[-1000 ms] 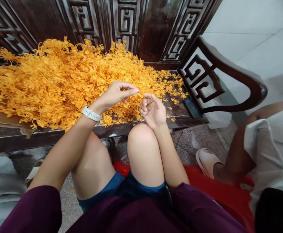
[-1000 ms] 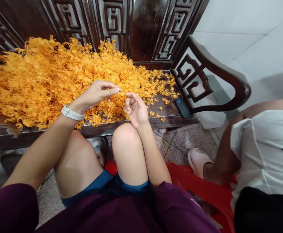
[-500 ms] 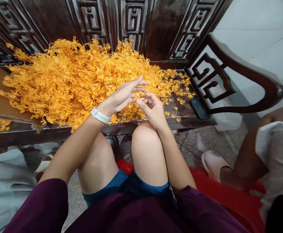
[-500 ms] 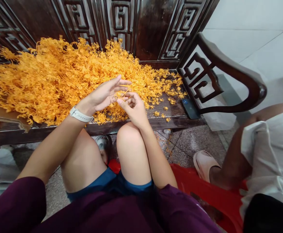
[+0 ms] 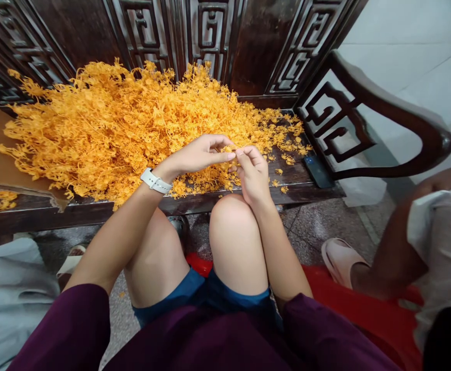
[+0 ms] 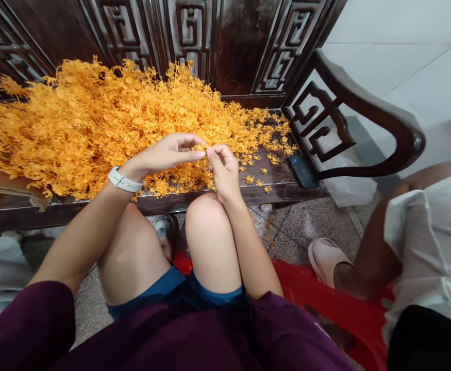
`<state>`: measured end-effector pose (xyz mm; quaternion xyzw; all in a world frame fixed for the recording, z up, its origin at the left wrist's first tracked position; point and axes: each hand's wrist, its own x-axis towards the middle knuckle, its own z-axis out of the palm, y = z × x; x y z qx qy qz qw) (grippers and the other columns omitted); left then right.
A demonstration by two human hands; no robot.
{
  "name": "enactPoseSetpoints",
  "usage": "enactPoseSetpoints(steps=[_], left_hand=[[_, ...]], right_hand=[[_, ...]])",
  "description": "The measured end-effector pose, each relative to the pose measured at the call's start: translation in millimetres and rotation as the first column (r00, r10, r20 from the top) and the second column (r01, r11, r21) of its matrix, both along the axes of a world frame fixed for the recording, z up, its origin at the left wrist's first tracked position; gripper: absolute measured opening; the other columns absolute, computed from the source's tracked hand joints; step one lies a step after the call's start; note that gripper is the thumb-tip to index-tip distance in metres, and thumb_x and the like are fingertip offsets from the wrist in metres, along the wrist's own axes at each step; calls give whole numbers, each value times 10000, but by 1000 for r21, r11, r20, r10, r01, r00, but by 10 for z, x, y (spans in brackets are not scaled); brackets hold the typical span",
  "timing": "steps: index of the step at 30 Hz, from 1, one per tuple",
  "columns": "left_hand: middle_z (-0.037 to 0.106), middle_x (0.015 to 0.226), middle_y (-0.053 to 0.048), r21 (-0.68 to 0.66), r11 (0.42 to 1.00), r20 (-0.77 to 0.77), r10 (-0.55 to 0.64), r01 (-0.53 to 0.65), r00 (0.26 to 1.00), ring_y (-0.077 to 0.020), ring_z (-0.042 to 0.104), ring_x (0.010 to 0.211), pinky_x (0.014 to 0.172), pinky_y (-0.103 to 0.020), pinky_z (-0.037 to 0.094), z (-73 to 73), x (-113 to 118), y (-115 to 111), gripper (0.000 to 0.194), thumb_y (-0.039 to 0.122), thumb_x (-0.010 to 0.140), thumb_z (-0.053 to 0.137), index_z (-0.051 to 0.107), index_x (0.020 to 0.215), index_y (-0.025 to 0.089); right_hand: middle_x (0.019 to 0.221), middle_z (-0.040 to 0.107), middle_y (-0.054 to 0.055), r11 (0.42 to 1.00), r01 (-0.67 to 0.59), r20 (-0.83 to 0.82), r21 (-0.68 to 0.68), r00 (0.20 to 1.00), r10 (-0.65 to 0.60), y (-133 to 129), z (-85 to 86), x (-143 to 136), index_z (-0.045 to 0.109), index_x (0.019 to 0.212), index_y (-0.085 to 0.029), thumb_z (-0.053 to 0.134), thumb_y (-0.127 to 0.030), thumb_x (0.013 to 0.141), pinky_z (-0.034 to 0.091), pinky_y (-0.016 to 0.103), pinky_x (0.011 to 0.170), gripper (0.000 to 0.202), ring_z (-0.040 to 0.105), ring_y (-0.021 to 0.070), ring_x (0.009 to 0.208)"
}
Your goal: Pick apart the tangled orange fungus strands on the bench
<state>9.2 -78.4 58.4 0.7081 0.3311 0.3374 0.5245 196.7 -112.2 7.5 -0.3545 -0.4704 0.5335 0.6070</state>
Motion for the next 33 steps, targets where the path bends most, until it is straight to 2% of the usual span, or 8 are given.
enactPoseSetpoints(steps=[5,7,11,15,22,26,30,33], left_hand=[[729,787,-47,-64,998,92,5,1,996,-144,692,752,736,-311,522,-25,49,-5,513,652,874,860,686,842,171],[697,744,-28,-49,997,125,69,-63,990,-124,652,714,700,-292,507,-22,51,5,543,674,850,874,674,792,172],[639,771,1,-132,950,166,303,-283,939,-91,571,702,623,-237,465,25,0,32,460,570,873,893,660,787,182],[607,830,0,-233,917,163,367,-325,916,-87,554,729,645,-226,526,81,-54,28,364,410,943,827,601,763,189],[655,819,21,-243,932,199,320,-270,926,-69,590,707,650,-217,489,26,20,9,245,285,876,881,661,873,178],[767,862,-3,-297,937,289,273,-185,917,-78,688,744,704,-215,530,-5,57,-10,387,322,764,996,680,927,170],[828,895,-28,-359,929,366,229,-90,902,-114,763,793,742,-234,573,-14,56,-26,527,357,671,1064,702,1005,169],[828,872,-21,-392,917,392,239,-73,889,-140,792,828,747,-246,589,-12,60,-34,520,280,690,1049,709,1071,182]], right_hand=[[827,700,-13,993,-107,62,-43,992,109,-29,42,-19,668,907,-258,918,-592,868,545,283,683,419,647,143,759],[786,720,-22,991,-123,58,-56,990,127,-43,61,-24,689,945,-258,952,-570,836,541,284,656,422,644,135,700],[760,743,-35,993,-99,10,-58,995,99,-51,57,-16,766,1048,-251,1005,-494,787,547,275,654,429,659,122,673],[834,790,2,995,-84,11,-50,996,85,-50,50,5,803,1014,-238,926,-500,886,567,271,697,316,682,117,717],[1005,764,22,994,-73,69,-82,995,78,-47,106,-44,751,1073,-250,984,-555,782,556,250,621,481,655,125,773],[901,748,-4,998,-7,88,-64,996,12,-24,78,-55,701,1049,-261,1005,-560,754,546,242,601,518,653,128,744],[909,764,8,996,-76,116,-52,990,81,1,30,-42,775,1019,-242,978,-572,802,534,244,611,445,637,115,728],[893,739,2,996,-88,149,1,985,87,7,15,-48,818,962,-250,988,-563,794,509,257,596,394,611,127,742]])
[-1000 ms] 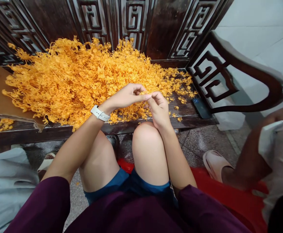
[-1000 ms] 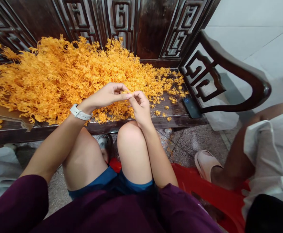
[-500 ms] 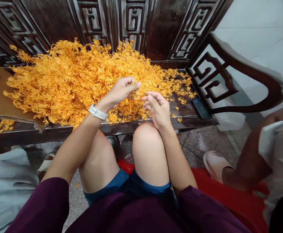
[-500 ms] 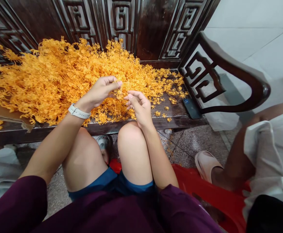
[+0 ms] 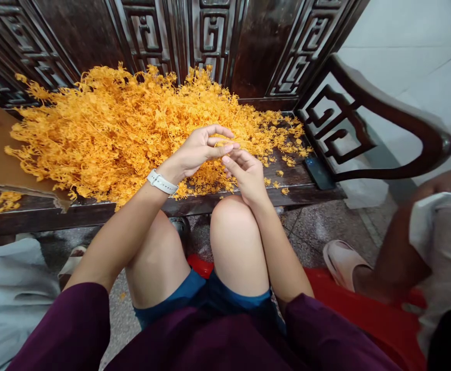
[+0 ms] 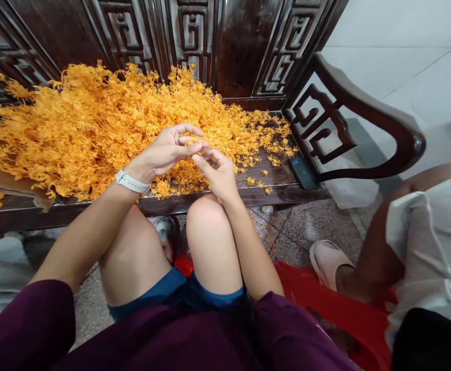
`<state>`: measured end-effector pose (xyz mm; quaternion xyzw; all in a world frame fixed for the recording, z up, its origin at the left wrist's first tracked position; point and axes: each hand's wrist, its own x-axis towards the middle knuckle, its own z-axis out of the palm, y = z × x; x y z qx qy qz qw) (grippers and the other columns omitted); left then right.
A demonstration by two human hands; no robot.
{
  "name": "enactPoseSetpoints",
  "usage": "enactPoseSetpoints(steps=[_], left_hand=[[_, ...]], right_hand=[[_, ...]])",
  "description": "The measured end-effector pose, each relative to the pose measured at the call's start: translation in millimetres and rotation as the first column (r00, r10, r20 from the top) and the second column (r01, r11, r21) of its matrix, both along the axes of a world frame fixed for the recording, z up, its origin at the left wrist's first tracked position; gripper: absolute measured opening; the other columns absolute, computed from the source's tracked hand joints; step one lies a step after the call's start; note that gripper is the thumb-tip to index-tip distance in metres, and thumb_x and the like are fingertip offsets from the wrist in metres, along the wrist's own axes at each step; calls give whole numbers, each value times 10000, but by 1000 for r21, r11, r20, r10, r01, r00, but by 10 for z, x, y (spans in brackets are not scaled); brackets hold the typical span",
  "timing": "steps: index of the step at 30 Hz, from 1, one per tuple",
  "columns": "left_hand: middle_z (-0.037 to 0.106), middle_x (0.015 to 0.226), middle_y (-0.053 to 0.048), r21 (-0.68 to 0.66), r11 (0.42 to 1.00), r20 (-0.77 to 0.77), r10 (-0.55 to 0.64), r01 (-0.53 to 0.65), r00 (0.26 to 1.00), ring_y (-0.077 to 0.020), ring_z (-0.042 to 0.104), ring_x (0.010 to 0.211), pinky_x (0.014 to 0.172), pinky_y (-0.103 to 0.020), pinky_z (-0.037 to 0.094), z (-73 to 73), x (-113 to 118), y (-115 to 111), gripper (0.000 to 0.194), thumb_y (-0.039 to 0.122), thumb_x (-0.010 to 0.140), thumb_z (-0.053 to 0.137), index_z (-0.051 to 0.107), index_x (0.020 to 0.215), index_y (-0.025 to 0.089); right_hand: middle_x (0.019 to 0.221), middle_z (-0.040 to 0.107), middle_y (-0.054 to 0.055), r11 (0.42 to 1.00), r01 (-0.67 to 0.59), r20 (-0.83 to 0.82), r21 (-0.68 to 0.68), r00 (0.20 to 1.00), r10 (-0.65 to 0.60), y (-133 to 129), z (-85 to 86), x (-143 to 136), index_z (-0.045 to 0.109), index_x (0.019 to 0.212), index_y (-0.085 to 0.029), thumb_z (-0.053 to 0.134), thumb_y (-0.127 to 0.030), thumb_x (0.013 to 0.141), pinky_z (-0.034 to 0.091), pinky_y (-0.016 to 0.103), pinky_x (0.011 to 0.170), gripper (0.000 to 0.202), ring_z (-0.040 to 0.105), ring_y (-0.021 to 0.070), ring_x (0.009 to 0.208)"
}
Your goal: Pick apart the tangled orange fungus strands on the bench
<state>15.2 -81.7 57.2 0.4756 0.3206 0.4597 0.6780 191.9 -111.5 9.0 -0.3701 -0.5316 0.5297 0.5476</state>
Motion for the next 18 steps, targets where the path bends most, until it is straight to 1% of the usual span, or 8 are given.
enactPoseSetpoints(steps=[2,4,6,8,11,14,16,18], left_hand=[[829,889,-33,-2,1000,12,9,-9,1000,-155,812,914,773,-240,597,8,6,-4,464,211,732,1010,714,1088,177],[839,952,-51,0,999,-6,34,-34,999,-142,808,935,778,-230,594,21,11,-5,366,166,800,946,719,1087,171],[836,963,-46,14,996,-55,93,-93,994,-108,780,839,750,-225,581,38,15,-4,261,128,861,870,718,1068,170],[807,879,-20,32,987,-98,163,-160,982,-89,743,751,723,-225,568,58,18,-4,198,83,885,812,703,1025,171],[743,761,7,72,980,-130,192,-184,973,-98,732,720,702,-228,556,83,26,-12,191,30,880,773,686,983,166],[718,745,18,132,976,-149,193,-174,970,-89,715,691,671,-220,537,86,40,-24,200,14,868,777,694,978,159],[708,748,27,174,968,-152,210,-183,966,-69,684,664,653,-207,519,75,53,-27,207,10,854,789,705,973,157],[704,746,29,200,962,-147,217,-186,965,-58,655,651,646,-201,506,60,67,-24,212,19,836,811,712,967,153]], right_hand=[[825,703,-13,1000,13,4,28,1000,-13,-1,-2,-7,814,907,-250,1003,-534,782,479,264,588,363,573,122,701],[780,681,-24,998,27,-4,56,1000,-27,-2,-2,-8,804,880,-247,999,-499,803,461,269,595,328,540,110,658],[767,671,-31,996,44,-39,79,998,-41,-1,-3,-2,791,892,-253,982,-483,834,455,272,600,304,535,107,643],[786,684,-27,995,48,-85,85,996,-41,3,-6,10,780,929,-265,961,-494,860,459,273,601,299,564,115,663],[845,719,-13,997,27,-134,66,991,-18,6,-11,29,762,965,-276,940,-522,882,460,272,593,315,603,120,688],[861,705,-10,999,7,-168,38,986,0,-1,-9,35,751,956,-275,923,-549,894,472,271,593,329,618,119,695],[843,695,-9,1000,-10,-157,26,988,14,-12,0,27,760,961,-270,916,-557,897,482,273,602,333,613,121,693],[832,704,-6,1000,-16,-112,21,994,18,-24,18,13,764,956,-258,926,-546,886,489,276,617,338,596,123,689]])
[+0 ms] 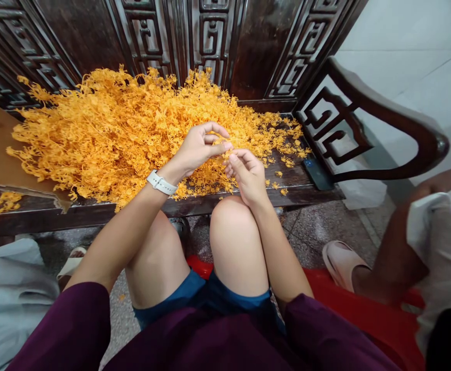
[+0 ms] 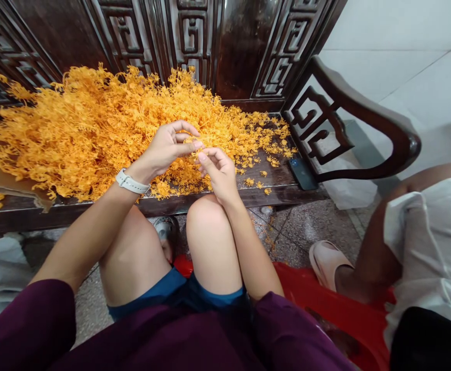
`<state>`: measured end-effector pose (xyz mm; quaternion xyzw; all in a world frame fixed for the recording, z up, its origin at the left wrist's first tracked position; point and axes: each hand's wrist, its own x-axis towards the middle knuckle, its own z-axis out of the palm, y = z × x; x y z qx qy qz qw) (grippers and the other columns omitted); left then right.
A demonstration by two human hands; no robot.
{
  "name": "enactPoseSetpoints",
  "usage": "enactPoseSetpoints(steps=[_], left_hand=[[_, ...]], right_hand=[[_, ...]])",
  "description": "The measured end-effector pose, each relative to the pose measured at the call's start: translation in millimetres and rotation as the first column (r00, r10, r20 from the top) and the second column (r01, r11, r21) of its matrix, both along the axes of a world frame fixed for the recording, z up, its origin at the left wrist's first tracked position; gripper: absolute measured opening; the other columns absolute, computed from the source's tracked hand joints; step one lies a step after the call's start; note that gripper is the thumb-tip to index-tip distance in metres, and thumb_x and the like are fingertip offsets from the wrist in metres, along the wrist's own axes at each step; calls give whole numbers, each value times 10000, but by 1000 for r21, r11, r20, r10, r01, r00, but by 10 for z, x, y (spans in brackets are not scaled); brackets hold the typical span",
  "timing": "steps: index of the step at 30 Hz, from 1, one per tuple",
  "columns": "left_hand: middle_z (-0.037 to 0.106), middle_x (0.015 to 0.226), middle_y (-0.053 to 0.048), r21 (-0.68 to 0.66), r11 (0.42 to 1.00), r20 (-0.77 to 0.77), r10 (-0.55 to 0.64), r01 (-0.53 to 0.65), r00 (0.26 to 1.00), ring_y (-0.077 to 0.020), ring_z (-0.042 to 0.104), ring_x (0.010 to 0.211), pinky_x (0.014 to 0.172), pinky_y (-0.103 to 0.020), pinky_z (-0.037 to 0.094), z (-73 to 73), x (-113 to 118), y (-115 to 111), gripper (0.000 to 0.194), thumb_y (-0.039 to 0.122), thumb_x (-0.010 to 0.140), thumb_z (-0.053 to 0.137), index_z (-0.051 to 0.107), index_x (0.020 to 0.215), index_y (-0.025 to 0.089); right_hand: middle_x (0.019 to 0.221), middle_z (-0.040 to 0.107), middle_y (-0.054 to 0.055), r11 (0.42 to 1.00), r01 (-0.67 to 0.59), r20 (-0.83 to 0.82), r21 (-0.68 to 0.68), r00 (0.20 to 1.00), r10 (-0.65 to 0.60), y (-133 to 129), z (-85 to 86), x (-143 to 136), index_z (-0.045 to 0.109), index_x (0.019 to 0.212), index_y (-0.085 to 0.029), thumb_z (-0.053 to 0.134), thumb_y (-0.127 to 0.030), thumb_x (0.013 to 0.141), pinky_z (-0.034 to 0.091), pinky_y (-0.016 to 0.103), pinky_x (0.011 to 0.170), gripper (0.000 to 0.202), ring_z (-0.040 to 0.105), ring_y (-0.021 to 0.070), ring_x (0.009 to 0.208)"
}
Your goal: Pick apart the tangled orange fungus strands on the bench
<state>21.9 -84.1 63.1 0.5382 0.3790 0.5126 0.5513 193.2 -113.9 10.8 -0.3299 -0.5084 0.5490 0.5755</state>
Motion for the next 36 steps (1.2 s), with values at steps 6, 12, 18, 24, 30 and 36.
enactPoseSetpoints(steps=[6,12,18,24,30,36], left_hand=[[692,752,26,-76,997,79,7,-1,997,-58,625,651,636,-198,477,-1,28,-13,223,38,818,793,676,963,161],[640,673,73,-261,960,272,-26,100,962,-39,577,589,574,-156,357,66,75,-88,411,-84,634,578,489,900,216],[699,784,50,-325,944,334,165,-51,928,-38,688,647,583,-150,440,148,-37,-17,349,-94,732,563,448,855,212],[815,998,-21,-312,938,200,219,-150,955,-65,748,692,522,-145,457,127,-233,90,254,151,886,824,585,958,202],[807,927,-9,-299,941,105,197,-158,975,-58,721,675,521,-136,459,80,-225,99,218,199,852,834,625,916,211],[803,882,-19,-204,977,-16,59,-61,998,-85,719,678,553,-181,458,2,-142,78,258,273,787,917,725,948,208]], right_hand=[[771,645,-22,999,33,85,37,996,-36,-17,41,-11,741,902,-233,955,-523,850,471,281,625,364,525,121,661],[813,644,-16,988,-47,73,146,997,37,-18,20,41,725,905,-248,933,-487,896,479,301,656,317,565,136,675],[917,747,22,924,-313,153,221,947,284,-127,105,48,768,910,-214,937,-388,907,545,314,815,242,673,156,849],[842,787,31,756,-654,244,22,737,631,-153,150,137,787,926,-190,964,-388,861,552,295,694,273,713,157,739],[752,541,-8,992,-93,-303,-88,951,63,76,60,292,677,1010,-287,668,-819,938,464,335,617,536,436,184,677],[730,428,-45,954,-84,-360,-287,933,-26,92,28,284,605,965,-279,840,-686,833,390,298,551,488,338,153,633]])
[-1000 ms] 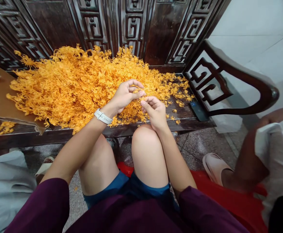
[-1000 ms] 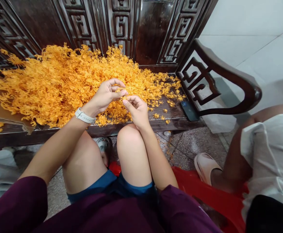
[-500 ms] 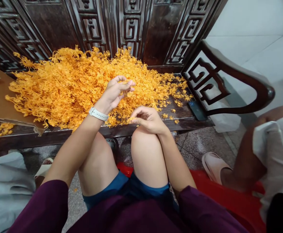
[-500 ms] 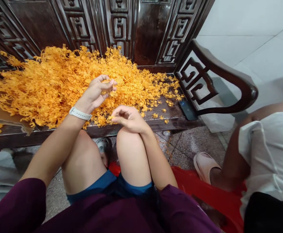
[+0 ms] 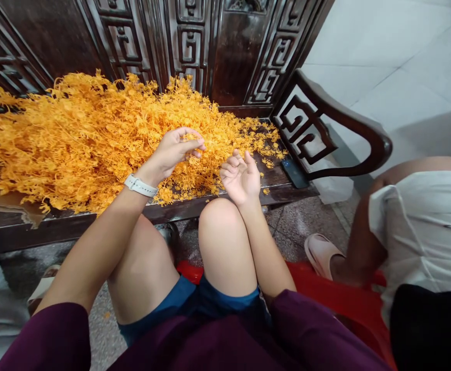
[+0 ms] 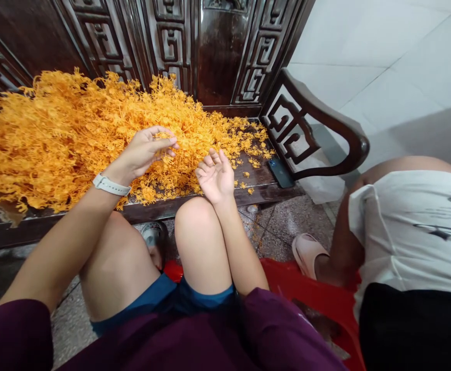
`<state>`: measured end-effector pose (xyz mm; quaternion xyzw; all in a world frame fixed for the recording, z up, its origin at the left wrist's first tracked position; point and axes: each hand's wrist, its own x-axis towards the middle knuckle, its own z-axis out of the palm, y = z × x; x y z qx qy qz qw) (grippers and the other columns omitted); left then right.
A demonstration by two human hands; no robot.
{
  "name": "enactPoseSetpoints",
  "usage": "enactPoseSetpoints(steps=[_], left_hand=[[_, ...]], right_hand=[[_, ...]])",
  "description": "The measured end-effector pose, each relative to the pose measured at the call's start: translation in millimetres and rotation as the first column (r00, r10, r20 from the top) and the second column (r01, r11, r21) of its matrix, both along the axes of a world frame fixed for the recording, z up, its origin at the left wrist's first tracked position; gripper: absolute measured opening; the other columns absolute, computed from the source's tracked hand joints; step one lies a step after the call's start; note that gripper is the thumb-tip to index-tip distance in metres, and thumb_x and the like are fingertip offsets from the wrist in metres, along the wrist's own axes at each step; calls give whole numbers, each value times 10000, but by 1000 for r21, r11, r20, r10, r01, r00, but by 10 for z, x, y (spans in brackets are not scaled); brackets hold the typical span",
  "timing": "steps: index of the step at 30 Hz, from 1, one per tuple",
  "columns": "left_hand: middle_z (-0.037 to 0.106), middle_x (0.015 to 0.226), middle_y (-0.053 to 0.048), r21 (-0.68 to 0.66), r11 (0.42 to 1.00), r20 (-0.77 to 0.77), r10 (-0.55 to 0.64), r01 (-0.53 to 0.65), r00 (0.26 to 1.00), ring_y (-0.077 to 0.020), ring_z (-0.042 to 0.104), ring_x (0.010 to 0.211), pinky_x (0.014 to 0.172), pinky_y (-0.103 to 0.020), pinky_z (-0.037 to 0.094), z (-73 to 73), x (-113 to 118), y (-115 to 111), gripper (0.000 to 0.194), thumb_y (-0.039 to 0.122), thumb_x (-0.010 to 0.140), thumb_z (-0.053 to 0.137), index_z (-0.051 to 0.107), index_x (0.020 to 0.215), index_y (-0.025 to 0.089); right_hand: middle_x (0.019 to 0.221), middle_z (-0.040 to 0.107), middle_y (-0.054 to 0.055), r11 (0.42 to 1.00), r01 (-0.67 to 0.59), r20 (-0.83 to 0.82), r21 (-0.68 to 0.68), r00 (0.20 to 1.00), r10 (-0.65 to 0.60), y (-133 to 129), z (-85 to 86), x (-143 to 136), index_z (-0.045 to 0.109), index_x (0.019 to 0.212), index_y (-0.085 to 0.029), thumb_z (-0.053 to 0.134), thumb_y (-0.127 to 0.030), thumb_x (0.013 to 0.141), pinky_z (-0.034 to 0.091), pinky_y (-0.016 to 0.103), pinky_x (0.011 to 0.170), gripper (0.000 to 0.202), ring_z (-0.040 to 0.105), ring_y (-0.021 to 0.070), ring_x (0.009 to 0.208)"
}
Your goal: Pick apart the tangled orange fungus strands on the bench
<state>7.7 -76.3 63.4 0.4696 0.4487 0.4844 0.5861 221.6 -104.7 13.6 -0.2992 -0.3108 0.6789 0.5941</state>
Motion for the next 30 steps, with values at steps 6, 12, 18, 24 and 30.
enactPoseSetpoints(steps=[6,12,18,24,30], left_hand=[[634,671,43,155,971,-251,-137,179,958,-66,514,577,562,-238,409,-28,54,-45,438,293,706,997,820,1089,175],[422,592,113,143,934,-350,-263,329,899,-52,319,511,524,-262,180,-21,41,-81,512,211,730,944,721,1191,207],[680,774,52,171,848,-379,-414,502,828,-102,623,662,643,-247,411,-37,51,-118,738,94,711,836,622,1411,189],[746,1053,-20,227,844,-451,-351,485,821,-67,584,675,641,-250,405,-18,27,-124,699,103,722,865,665,1385,197],[744,1008,-19,219,830,-440,-385,513,811,-103,656,727,648,-244,442,-53,28,-100,759,107,723,852,627,1444,177]], right_hand=[[741,505,-53,994,86,158,69,983,-96,-85,10,-150,621,958,-274,948,-416,764,359,265,552,406,414,118,613],[970,670,13,898,176,477,403,797,-371,-125,-15,-197,746,1054,-286,923,-489,851,513,346,789,337,585,182,850],[923,726,13,904,-31,596,426,762,-254,-145,-14,-194,793,966,-260,893,-509,910,511,361,796,274,630,186,835],[927,742,13,918,38,496,395,832,-248,-137,12,-195,720,905,-254,857,-584,936,524,345,800,358,623,169,805],[976,724,18,918,-18,516,396,831,-206,-166,40,-230,726,994,-267,917,-555,880,546,358,833,364,648,189,885]])
